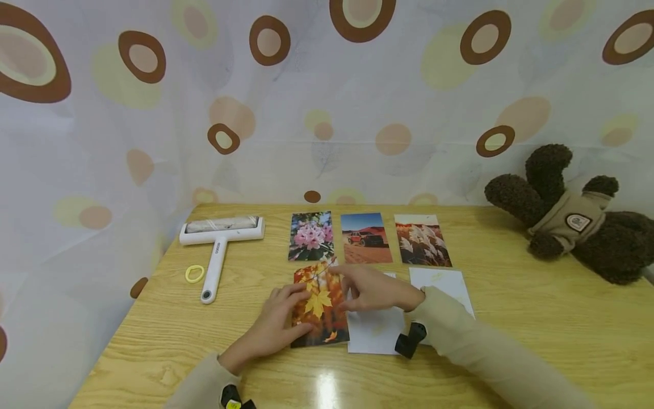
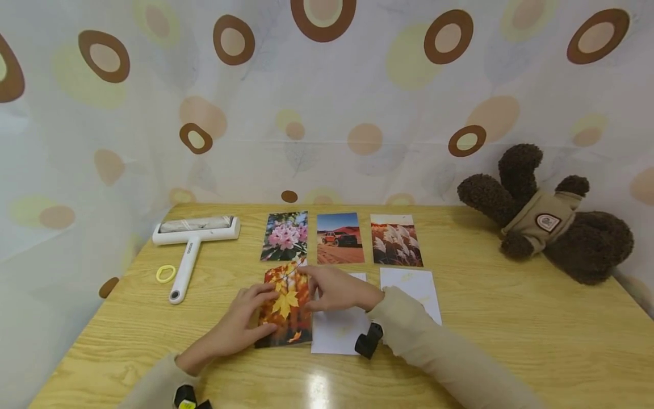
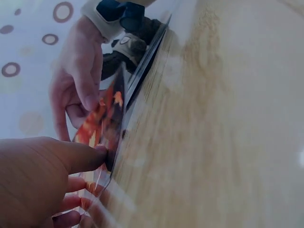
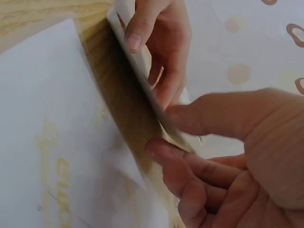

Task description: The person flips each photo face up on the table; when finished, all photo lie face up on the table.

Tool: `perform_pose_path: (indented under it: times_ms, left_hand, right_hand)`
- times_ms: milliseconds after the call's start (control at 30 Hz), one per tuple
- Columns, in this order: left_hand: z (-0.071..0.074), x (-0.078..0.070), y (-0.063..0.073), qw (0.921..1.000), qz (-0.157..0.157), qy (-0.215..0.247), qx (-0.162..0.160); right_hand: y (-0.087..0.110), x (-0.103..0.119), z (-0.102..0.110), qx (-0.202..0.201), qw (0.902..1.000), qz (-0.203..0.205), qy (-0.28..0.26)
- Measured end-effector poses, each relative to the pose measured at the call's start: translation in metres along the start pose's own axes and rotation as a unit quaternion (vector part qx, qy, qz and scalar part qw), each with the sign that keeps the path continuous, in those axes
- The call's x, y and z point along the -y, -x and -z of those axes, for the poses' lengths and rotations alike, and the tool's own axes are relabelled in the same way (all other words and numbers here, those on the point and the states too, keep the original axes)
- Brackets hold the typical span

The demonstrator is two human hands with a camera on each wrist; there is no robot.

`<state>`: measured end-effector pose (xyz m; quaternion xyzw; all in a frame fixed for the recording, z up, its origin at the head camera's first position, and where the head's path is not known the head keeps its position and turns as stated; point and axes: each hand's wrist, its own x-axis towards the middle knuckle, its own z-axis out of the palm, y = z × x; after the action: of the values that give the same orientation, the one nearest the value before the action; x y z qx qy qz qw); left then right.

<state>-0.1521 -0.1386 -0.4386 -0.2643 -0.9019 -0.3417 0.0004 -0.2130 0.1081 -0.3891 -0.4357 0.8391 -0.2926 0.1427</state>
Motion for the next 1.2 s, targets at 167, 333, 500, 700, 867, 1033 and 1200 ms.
perform_pose_path:
  times_ms: [167, 333, 500, 700, 867, 1033, 1200]
  left_hand:
    - [0.001, 0.003, 0.001, 0.9997, -0.010, -0.019, 0.007]
    - [0.006, 0.005, 0.004, 0.9996, -0.011, -0.025, 0.012]
    - [0.010, 0.008, 0.008, 0.9993, -0.014, -0.024, 0.023]
    - [0.016, 0.010, 0.010, 0.9988, -0.025, -0.019, 0.037]
    - [0.018, 0.011, 0.010, 0.9984, -0.028, -0.023, 0.044]
    - [0.019, 0.011, 0.010, 0.9984, -0.017, -0.009, 0.053]
    - [0.019, 0.010, 0.008, 0.9991, -0.001, 0.022, 0.036]
  right_hand:
    - [-0.001, -0.003, -0.006, 0.000, 0.9998, -0.020, 0.007]
    - [-0.006, 0.000, -0.011, -0.001, 0.9993, -0.037, -0.006]
    - [-0.010, 0.002, -0.015, 0.003, 0.9990, -0.045, -0.006]
    - [-0.015, 0.005, -0.018, 0.027, 0.9967, -0.077, -0.005]
    - [-0.018, 0.008, -0.017, 0.046, 0.9944, -0.094, 0.017]
    - [-0.018, 0.008, -0.017, 0.054, 0.9936, -0.095, 0.029]
    - [-0.012, 0.005, -0.019, 0.043, 0.9969, -0.059, 0.029]
